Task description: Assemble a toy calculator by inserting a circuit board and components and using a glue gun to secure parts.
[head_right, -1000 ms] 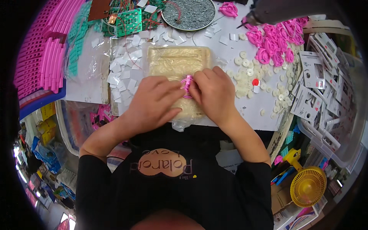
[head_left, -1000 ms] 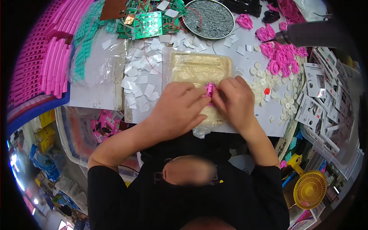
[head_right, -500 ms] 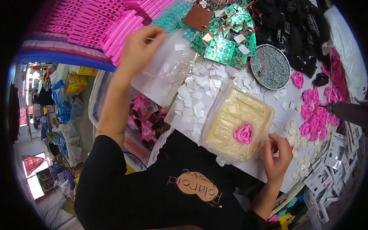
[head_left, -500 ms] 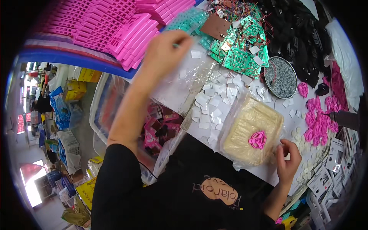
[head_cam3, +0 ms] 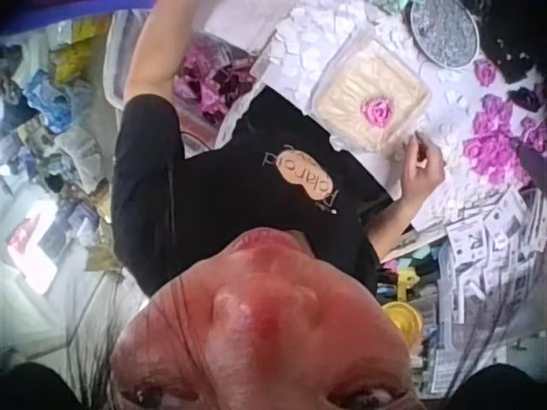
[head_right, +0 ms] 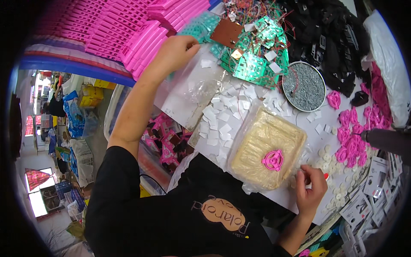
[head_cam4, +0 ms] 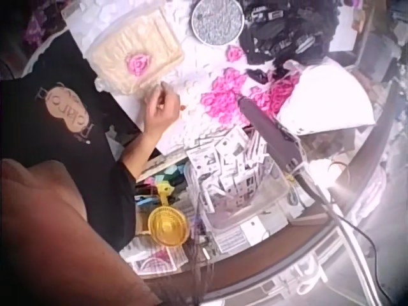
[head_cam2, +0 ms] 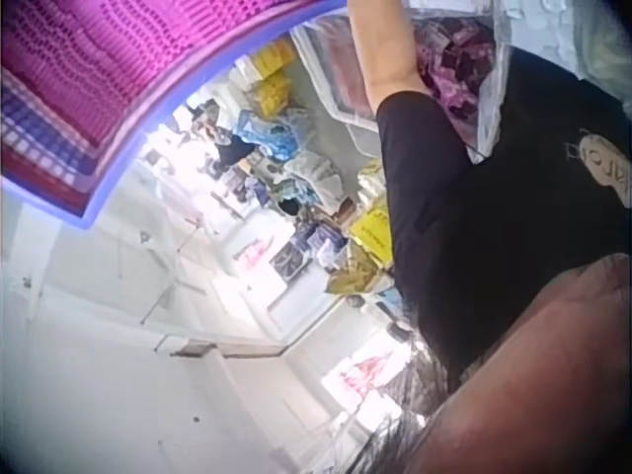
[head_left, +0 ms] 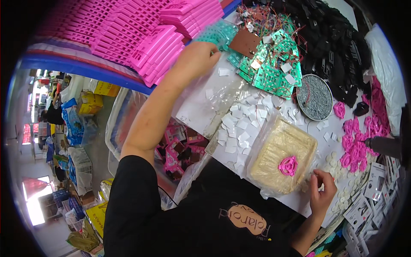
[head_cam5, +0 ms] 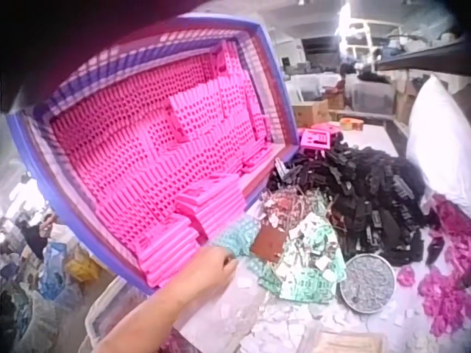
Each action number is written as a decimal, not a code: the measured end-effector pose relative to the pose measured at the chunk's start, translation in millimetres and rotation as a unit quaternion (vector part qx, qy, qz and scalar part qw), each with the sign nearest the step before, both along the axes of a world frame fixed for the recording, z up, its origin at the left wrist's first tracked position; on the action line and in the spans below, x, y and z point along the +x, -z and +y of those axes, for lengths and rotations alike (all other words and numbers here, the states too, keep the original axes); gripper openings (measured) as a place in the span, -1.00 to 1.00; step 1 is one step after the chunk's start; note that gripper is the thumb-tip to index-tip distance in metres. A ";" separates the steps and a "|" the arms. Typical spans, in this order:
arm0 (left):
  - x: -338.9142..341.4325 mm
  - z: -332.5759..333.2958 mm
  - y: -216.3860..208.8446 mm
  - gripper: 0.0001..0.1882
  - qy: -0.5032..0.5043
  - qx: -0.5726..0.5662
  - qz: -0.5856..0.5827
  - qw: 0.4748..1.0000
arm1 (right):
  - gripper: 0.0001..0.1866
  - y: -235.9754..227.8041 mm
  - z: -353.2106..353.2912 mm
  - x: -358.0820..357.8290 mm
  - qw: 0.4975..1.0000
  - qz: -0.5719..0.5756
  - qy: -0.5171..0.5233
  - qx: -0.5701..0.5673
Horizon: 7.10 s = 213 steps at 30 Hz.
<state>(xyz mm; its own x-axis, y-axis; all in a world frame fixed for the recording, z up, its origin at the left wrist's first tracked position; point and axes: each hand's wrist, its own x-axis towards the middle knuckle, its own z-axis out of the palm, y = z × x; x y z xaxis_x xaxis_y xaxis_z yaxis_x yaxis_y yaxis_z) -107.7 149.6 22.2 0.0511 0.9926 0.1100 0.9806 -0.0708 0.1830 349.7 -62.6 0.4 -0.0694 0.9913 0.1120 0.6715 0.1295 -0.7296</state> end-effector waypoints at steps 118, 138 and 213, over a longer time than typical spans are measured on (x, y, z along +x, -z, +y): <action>161.4 -180.8 34.3 -0.44 0.110 0.029 -0.476 0.872 | -0.37 -12.7 -6.2 -94.8 0.750 0.649 -0.012 -0.126; 151.1 -200.9 30.7 -0.50 -0.045 -0.125 -0.653 0.746 | -0.34 -3.0 -10.4 -97.3 0.898 0.431 -0.079 -0.046; 160.5 -186.1 11.8 -0.43 0.030 -0.048 -0.609 0.791 | -0.17 2.6 -26.9 -70.3 0.712 0.641 -0.102 -0.267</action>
<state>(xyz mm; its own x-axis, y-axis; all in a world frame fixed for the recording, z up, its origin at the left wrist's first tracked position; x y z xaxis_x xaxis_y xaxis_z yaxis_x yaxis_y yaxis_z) 52.8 -36.5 10.5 0.0123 0.9992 0.0391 0.0685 -0.0398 0.9969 279.4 -89.5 -2.2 -0.3986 0.8999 -0.1767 -0.5846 -0.3978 -0.7071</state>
